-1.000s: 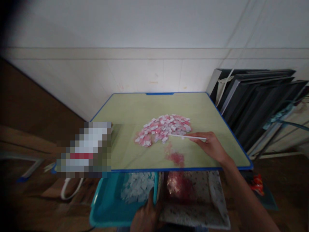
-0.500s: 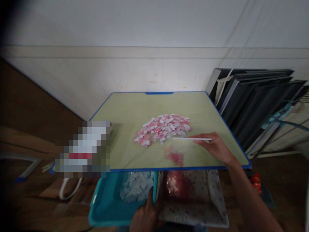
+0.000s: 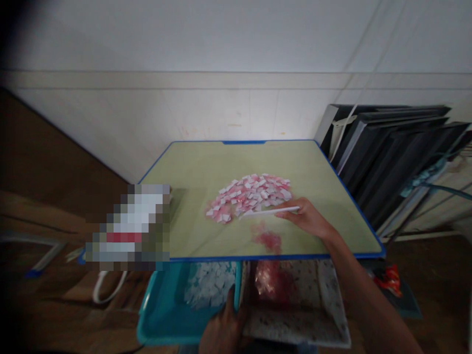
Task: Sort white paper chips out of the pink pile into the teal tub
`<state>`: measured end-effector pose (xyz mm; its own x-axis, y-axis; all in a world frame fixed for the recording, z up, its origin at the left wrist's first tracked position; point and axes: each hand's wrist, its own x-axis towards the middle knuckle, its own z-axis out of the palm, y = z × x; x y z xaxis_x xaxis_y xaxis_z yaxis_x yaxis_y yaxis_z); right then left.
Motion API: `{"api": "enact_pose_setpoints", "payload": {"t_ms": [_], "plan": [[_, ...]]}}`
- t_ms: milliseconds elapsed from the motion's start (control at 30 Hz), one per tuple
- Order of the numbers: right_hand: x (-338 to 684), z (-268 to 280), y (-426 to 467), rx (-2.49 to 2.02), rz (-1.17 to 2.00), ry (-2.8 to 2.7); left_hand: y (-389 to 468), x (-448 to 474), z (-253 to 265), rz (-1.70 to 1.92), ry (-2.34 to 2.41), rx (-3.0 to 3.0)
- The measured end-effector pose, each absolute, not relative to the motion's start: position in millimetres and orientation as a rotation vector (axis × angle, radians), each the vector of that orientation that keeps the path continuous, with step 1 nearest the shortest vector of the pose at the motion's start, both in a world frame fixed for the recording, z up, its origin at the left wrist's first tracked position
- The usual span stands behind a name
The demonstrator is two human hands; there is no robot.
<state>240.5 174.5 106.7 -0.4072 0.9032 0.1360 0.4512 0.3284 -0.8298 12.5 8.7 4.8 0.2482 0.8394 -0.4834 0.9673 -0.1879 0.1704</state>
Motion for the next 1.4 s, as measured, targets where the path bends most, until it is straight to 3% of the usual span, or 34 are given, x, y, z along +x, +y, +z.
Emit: {"api": "enact_pose_setpoints", "payload": {"t_ms": [467, 900, 1400], "plan": [[220.3, 113.7, 186.5, -0.867, 1.267, -2.146, 6.3, 10.4, -1.5, -0.375, 1.620, 2.157], [231.9, 115.9, 183.9, -0.609, 1.348, -2.229, 6.4, 13.2, 0.9, -0.419, 1.681, 2.173], [262.7, 126.3, 179.8, -0.849, 1.309, -2.227, 8.5, 12.2, 6.4, -0.406, 1.653, 2.138]]}}
